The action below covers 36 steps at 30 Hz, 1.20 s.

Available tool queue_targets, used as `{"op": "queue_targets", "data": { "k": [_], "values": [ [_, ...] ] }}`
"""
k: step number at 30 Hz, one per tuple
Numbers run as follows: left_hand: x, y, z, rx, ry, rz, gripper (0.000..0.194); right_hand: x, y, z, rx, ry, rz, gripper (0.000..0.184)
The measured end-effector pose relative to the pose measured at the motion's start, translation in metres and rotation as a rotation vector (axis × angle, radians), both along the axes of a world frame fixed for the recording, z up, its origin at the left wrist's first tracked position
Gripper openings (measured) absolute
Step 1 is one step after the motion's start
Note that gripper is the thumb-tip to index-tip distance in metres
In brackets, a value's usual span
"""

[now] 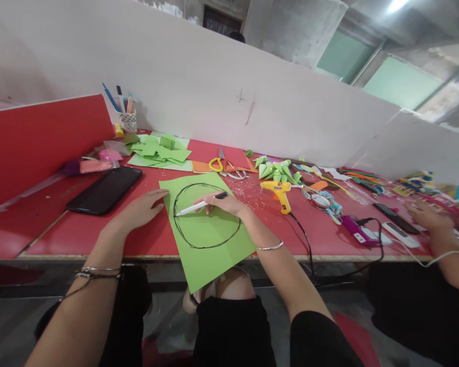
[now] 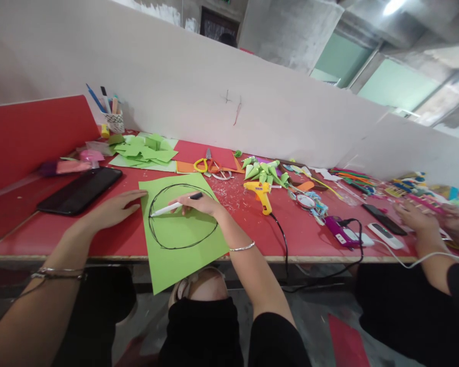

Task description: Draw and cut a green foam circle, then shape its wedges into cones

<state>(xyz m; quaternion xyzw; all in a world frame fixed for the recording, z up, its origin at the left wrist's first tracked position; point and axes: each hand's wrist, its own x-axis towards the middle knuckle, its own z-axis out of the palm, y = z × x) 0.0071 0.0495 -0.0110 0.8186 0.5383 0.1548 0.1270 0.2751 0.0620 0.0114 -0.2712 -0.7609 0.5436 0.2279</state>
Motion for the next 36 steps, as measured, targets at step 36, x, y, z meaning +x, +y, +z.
{"op": "queue_targets", "data": {
  "k": [36],
  "values": [
    [-0.0014, 0.0003, -0.0026, 0.025, -0.018, -0.016, 0.057, 0.0089, 0.0029, -0.0003, -0.240, 0.085, 0.060, 0.033]
  ]
}}
